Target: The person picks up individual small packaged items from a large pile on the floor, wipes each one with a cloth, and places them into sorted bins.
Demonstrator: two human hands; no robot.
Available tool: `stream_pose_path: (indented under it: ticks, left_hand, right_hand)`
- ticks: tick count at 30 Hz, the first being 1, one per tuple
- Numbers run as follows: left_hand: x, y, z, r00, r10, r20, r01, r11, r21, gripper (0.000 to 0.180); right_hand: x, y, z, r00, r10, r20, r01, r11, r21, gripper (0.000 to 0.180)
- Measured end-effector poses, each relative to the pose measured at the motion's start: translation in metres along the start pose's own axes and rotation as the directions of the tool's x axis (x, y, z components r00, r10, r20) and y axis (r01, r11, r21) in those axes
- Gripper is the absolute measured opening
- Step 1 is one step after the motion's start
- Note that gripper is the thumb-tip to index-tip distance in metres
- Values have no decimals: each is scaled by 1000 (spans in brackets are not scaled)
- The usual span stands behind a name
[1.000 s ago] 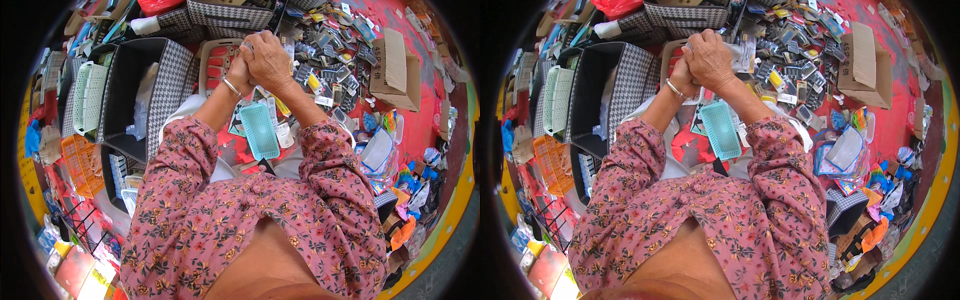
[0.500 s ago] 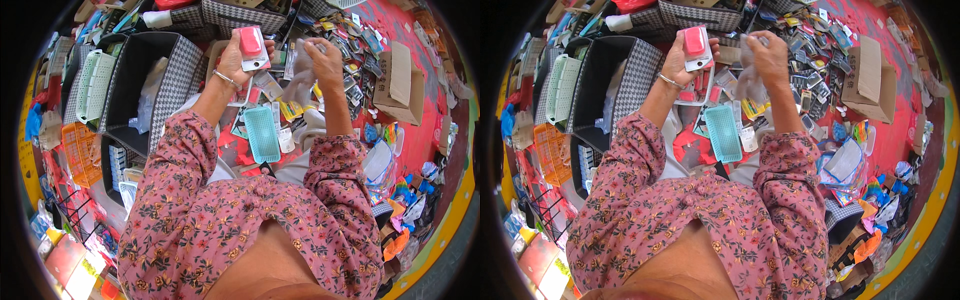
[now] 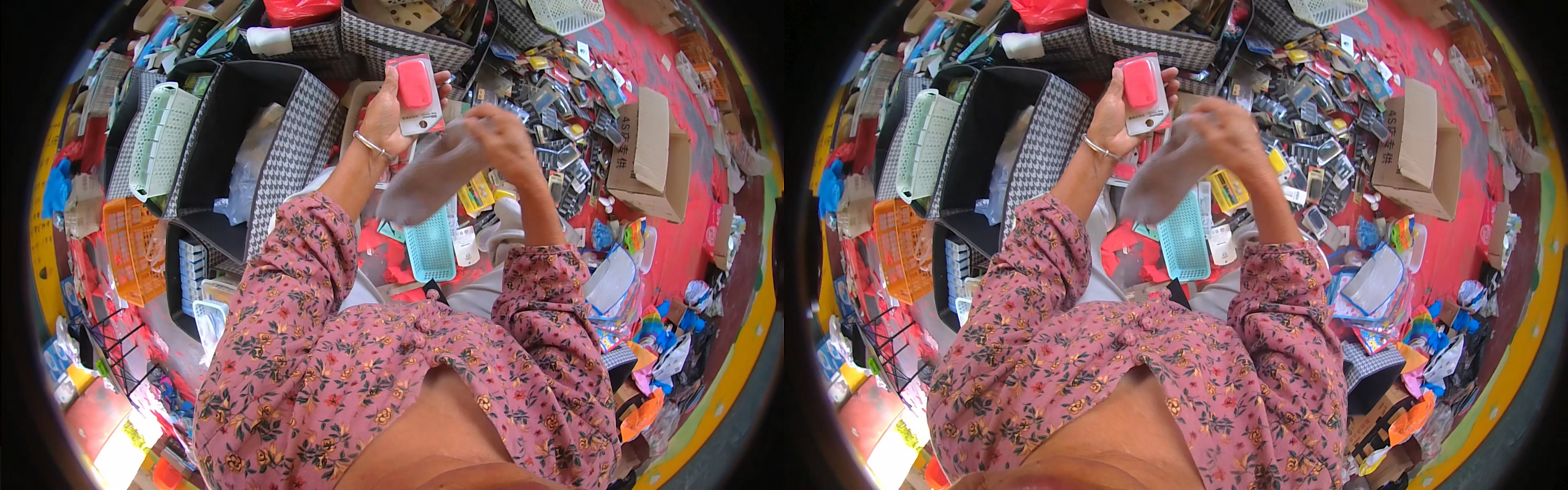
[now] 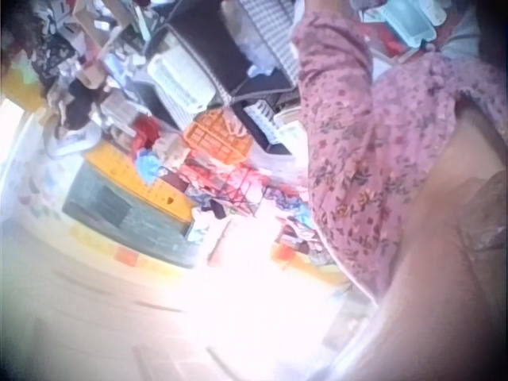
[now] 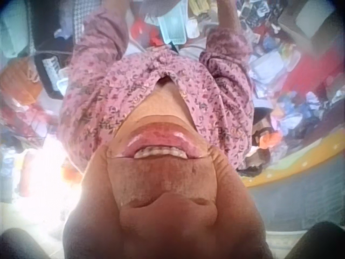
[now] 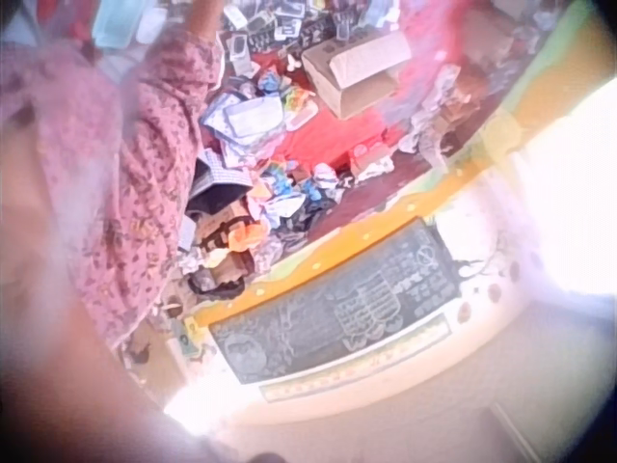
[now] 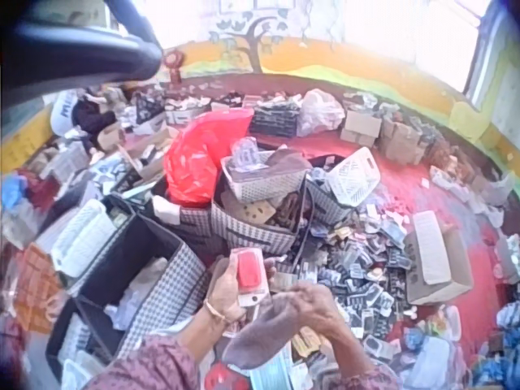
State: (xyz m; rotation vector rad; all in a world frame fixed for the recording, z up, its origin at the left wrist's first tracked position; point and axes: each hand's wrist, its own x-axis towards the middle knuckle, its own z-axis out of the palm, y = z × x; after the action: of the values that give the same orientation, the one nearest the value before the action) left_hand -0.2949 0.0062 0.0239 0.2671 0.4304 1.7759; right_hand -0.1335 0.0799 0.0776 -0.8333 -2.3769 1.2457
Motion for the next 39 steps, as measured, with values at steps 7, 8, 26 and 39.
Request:
stream_pose_path:
  ticks: [7, 8, 26, 39]
  left_hand:
    - [-2, 2, 6, 998, 68, 5, -68, 998, -13, 57]
    - [-4, 0, 9, 995, 93, -32, -92, 996, 20, 57]
    - [3, 38, -53, 835, 210, -509, -157, 977, 146, 16]
    - [-15, 48, -20, 770, 246, -588, -193, 969, 153, 15]
  right_hand:
    - [4, -3, 4, 908, 406, 105, -391, 725, 567, 25]
    - [5, -7, 17, 911, 398, 106, -389, 748, 538, 27]
    - [28, 50, 61, 687, 681, 255, -669, 455, 588, 12]
    - [24, 243, 239, 397, 834, 383, -741, 46, 670, 17]
